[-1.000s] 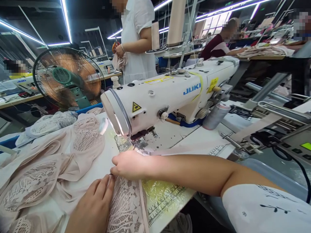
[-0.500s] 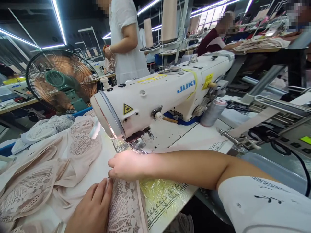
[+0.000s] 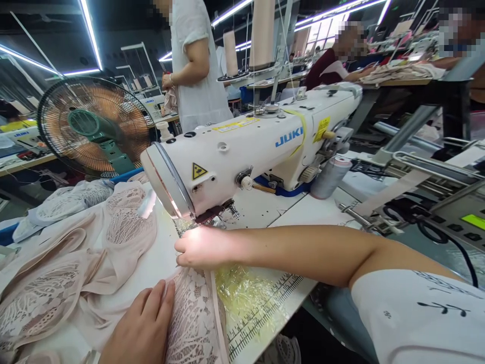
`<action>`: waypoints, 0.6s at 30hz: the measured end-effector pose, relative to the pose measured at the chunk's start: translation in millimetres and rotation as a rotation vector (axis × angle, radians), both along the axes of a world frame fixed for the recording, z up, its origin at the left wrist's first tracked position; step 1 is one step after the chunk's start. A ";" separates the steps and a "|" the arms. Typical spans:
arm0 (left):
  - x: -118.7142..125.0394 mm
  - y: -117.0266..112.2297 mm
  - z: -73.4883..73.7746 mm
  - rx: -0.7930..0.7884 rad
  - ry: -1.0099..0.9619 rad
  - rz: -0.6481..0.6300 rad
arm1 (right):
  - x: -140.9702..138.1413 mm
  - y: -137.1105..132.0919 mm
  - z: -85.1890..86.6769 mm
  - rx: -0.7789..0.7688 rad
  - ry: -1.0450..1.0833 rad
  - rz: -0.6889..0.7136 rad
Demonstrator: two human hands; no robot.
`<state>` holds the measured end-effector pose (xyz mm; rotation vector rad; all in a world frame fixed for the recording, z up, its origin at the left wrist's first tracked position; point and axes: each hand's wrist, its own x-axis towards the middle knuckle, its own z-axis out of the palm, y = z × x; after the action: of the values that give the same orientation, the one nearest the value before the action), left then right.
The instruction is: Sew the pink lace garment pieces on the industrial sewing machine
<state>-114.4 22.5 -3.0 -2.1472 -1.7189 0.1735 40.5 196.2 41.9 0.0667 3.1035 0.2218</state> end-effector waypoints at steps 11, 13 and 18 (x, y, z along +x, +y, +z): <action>0.6 0.1 5.0 0.035 0.003 -0.026 | -19.5 -12.3 3.4 -0.028 -0.116 0.018; 0.2 0.1 4.2 0.019 -0.002 -0.018 | -18.8 -10.8 6.7 -0.016 -0.146 0.034; 0.9 0.1 2.9 0.015 -0.006 -0.005 | -8.8 -3.6 7.5 0.031 -0.129 0.035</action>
<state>-113.5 22.6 -0.1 -2.1436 -1.7122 0.1519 31.7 192.7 49.4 -0.0016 2.9747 0.2641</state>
